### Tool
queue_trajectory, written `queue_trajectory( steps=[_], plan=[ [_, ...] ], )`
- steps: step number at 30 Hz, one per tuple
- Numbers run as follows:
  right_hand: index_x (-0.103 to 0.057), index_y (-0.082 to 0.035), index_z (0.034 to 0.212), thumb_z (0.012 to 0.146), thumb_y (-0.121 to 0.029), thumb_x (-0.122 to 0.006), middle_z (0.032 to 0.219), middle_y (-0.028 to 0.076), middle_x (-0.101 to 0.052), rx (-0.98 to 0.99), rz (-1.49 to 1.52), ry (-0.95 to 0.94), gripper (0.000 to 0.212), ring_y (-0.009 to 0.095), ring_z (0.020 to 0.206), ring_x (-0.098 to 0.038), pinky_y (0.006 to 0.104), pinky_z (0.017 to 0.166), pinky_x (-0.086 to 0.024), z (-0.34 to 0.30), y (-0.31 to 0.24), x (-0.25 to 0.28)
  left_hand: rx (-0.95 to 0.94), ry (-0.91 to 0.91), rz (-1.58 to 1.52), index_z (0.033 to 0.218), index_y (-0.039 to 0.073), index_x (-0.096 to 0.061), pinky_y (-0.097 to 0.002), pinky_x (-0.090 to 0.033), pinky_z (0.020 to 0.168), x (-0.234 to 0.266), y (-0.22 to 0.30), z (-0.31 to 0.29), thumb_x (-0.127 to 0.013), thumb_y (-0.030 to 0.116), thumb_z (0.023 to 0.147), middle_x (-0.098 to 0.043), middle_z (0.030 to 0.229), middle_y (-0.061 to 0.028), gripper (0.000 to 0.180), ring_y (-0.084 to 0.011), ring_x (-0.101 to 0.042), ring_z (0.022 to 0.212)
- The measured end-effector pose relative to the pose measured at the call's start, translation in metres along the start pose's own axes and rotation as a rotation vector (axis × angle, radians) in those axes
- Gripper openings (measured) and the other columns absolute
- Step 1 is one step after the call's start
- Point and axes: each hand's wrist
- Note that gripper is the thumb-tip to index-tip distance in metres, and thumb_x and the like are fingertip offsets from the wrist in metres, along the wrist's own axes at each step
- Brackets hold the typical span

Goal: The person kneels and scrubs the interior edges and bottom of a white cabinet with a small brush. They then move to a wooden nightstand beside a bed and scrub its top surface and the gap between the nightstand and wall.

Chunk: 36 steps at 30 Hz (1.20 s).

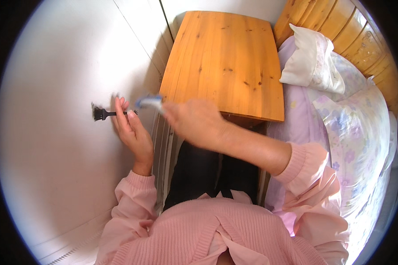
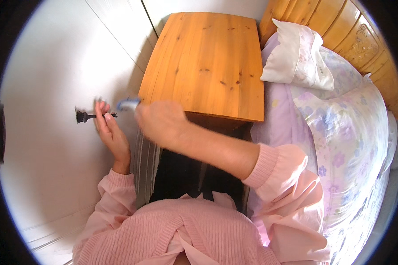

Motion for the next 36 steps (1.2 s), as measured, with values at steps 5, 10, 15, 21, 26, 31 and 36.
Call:
queue_trajectory(
  steps=[5, 10, 15, 21, 26, 31, 36],
  plan=[
    [-0.061, -0.01, 0.088, 0.092, -0.03, -0.046, 0.065, 0.015, -0.061, 0.02, -0.192, 0.341, 0.026, 0.034, 0.059, -0.061, 0.0454, 0.053, -0.049, 0.012, 0.036, 0.033, 0.004, 0.024, -0.066, 0.134, -0.006, -0.035, -0.0337, -0.038, 0.093, 0.004, 0.006, 0.004, -0.036, 0.007, 0.094, -0.046, 0.123, -0.0162, 0.041, -0.0242, -0.046, 0.113],
    [-0.059, -0.015, 0.101, 0.091, -0.03, -0.047, 0.063, 0.014, -0.061, -0.123, -0.229, 0.171, 0.022, 0.033, 0.053, -0.06, 0.0426, 0.048, -0.048, -0.007, 0.043, 0.016, 0.056, 0.017, -0.055, 0.134, -0.005, -0.035, -0.0325, -0.037, 0.094, 0.005, 0.011, 0.002, -0.037, 0.006, 0.094, -0.045, 0.124, -0.0153, 0.042, -0.0229, -0.045, 0.114],
    [-0.061, -0.013, 0.089, 0.092, -0.03, -0.045, 0.064, 0.015, -0.061, 0.116, 0.042, 0.348, 0.023, 0.033, 0.05, -0.058, 0.0433, 0.044, -0.047, 0.002, 0.018, -0.003, 0.044, 0.014, -0.076, 0.135, -0.004, -0.035, -0.0324, -0.037, 0.094, -0.001, 0.011, 0.005, -0.038, 0.006, 0.094, -0.044, 0.126, -0.0152, 0.042, -0.0223, -0.045, 0.114],
    [-0.063, -0.008, 0.087, 0.086, -0.019, -0.051, 0.071, 0.016, -0.066, -0.154, -0.252, 0.192, 0.017, 0.029, 0.064, -0.066, 0.0408, 0.053, -0.053, 0.042, 0.049, 0.05, 0.067, 0.002, -0.118, 0.134, -0.003, -0.036, -0.0328, -0.037, 0.094, -0.003, 0.011, 0.004, -0.039, 0.011, 0.096, -0.045, 0.126, -0.0148, 0.041, -0.0218, -0.046, 0.112],
    [-0.06, -0.01, 0.087, 0.087, -0.023, -0.048, 0.064, 0.013, -0.063, 0.047, 0.017, 0.283, 0.018, 0.03, 0.056, -0.062, 0.0421, 0.049, -0.05, 0.001, 0.021, 0.009, 0.109, 0.012, -0.183, 0.136, -0.002, -0.034, -0.0334, -0.038, 0.094, -0.012, 0.019, 0.009, -0.039, 0.013, 0.097, -0.044, 0.128, -0.0139, 0.042, -0.0203, -0.046, 0.111],
    [-0.059, -0.01, 0.092, 0.092, -0.028, -0.043, 0.067, 0.012, -0.063, -0.243, -0.288, 0.38, 0.024, 0.031, 0.057, -0.061, 0.0421, 0.048, -0.047, -0.02, 0.123, 0.084, 0.131, 0.0, -0.208, 0.136, -0.001, -0.034, -0.0307, -0.038, 0.093, -0.014, 0.024, 0.01, -0.039, 0.011, 0.097, -0.044, 0.13, -0.0126, 0.042, -0.0182, -0.046, 0.112],
    [-0.059, -0.013, 0.11, 0.09, -0.025, -0.05, 0.066, 0.017, -0.06, -0.412, -0.255, 0.325, 0.025, 0.035, 0.057, -0.06, 0.0445, 0.051, -0.047, -0.1, 0.13, 0.067, 0.155, -0.05, -0.29, 0.135, -0.002, -0.035, -0.0271, -0.037, 0.09, -0.022, 0.024, 0.006, -0.041, 0.009, 0.096, -0.045, 0.129, -0.0111, 0.041, -0.0164, -0.046, 0.112]
  ],
)
Point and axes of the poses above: each hand's wrist, its own z-axis towards the middle knuckle, its own x-axis out of the back of the hand, y = z × x
